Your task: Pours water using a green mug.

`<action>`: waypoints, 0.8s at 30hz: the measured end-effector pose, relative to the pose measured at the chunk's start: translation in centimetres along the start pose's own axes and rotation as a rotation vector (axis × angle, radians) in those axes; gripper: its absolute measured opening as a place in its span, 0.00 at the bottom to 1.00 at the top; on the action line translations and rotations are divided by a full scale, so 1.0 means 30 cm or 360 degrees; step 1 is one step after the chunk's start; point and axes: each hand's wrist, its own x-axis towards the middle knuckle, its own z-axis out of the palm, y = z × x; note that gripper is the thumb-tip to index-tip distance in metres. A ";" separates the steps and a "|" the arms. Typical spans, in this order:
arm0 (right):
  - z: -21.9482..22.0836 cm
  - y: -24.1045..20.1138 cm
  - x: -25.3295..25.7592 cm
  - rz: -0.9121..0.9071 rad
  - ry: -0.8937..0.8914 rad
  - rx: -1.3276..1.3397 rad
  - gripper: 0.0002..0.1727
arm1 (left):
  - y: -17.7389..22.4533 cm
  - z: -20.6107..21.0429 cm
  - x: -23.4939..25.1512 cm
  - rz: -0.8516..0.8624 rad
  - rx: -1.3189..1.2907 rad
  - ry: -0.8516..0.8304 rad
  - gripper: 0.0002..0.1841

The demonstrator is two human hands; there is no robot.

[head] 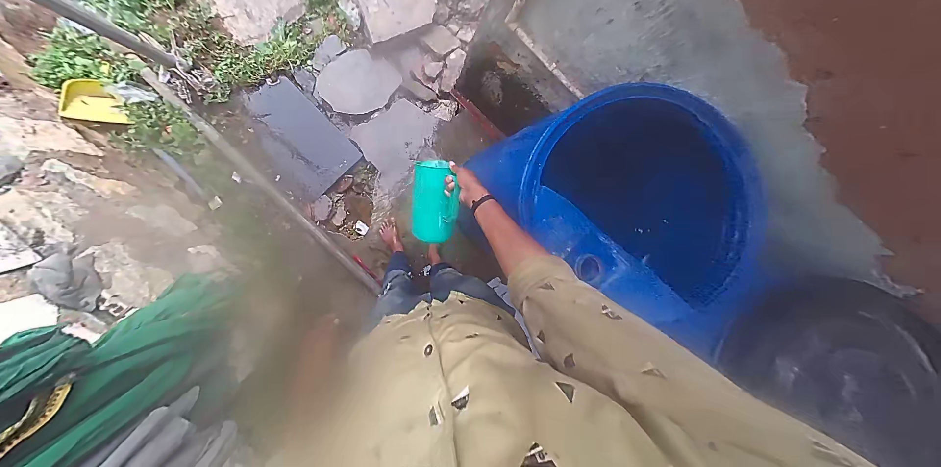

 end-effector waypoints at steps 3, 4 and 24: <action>0.065 0.014 -0.082 -0.0224 -0.0150 -0.0156 0.25 | -0.008 0.017 -0.006 -0.0026 -0.0019 0.0008 0.17; 0.076 0.033 -0.103 -0.0321 -0.0197 -0.0231 0.29 | -0.013 0.023 -0.004 -0.0030 -0.0013 -0.0003 0.18; -0.149 0.137 -0.027 -0.0429 0.0086 0.1298 0.18 | -0.001 -0.022 -0.018 -0.0055 -0.0048 -0.0021 0.18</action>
